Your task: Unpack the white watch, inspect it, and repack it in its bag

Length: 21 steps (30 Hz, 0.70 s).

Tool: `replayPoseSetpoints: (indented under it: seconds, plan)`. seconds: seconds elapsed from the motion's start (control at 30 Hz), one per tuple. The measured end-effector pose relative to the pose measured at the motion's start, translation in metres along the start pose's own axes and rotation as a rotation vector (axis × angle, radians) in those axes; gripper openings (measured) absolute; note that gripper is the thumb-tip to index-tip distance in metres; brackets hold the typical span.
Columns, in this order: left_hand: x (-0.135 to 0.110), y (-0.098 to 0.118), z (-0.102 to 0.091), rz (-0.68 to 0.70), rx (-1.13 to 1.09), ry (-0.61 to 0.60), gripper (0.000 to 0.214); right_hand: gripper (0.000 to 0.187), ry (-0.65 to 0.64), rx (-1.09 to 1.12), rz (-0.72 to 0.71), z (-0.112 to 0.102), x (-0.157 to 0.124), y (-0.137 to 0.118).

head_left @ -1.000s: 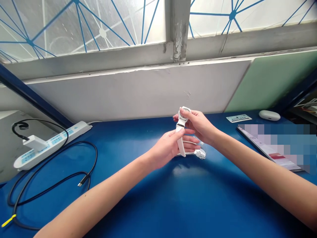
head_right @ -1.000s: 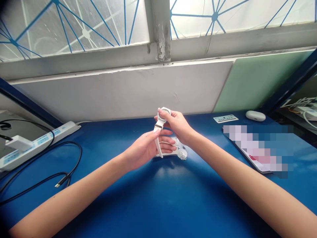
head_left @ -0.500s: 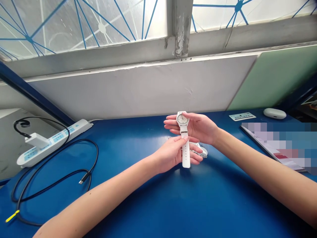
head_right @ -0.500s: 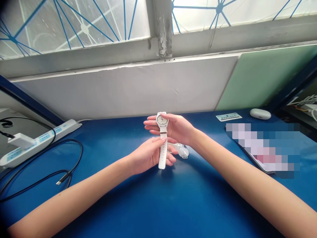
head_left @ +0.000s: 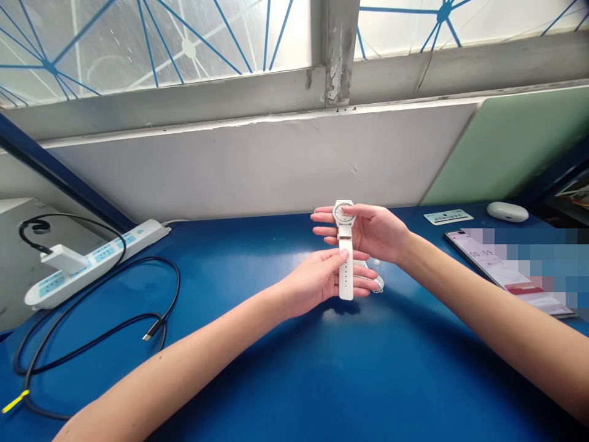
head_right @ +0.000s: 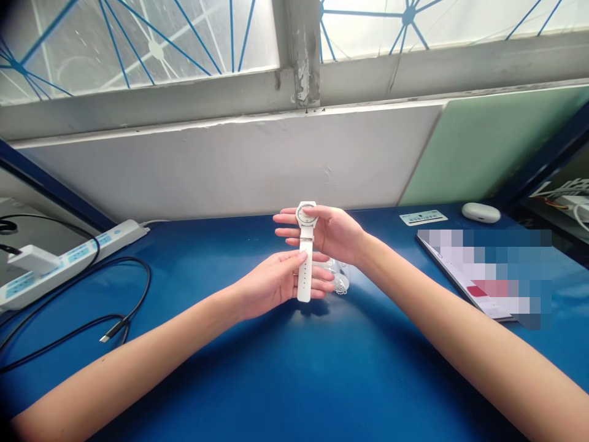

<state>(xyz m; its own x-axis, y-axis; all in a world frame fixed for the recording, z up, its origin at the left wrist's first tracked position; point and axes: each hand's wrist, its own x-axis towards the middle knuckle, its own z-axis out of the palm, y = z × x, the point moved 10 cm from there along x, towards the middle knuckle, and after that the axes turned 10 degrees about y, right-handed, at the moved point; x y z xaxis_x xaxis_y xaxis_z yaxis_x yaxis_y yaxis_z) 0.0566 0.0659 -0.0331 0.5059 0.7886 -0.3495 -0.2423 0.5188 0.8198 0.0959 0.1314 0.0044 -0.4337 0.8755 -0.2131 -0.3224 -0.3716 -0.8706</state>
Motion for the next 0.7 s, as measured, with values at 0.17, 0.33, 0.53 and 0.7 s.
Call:
replayPoseSetpoints:
  seconds: [0.17,0.33,0.53,0.7]
  plan:
    - [0.004,0.003,-0.009,0.019,-0.010,0.075,0.027,0.038,-0.074,0.030,-0.012,0.006,-0.001,-0.003]
    - [0.006,-0.001,-0.012,0.006,-0.007,0.105,0.029,0.039,-0.059,0.020,0.020,0.005,0.001,0.003]
    - [0.006,-0.006,-0.007,-0.039,-0.014,0.066,0.035,0.040,-0.038,0.018,0.049,0.004,0.002,0.009]
    - [0.005,-0.007,-0.005,-0.052,-0.021,0.038,0.033,0.046,-0.032,0.050,0.059,0.004,0.003,0.011]
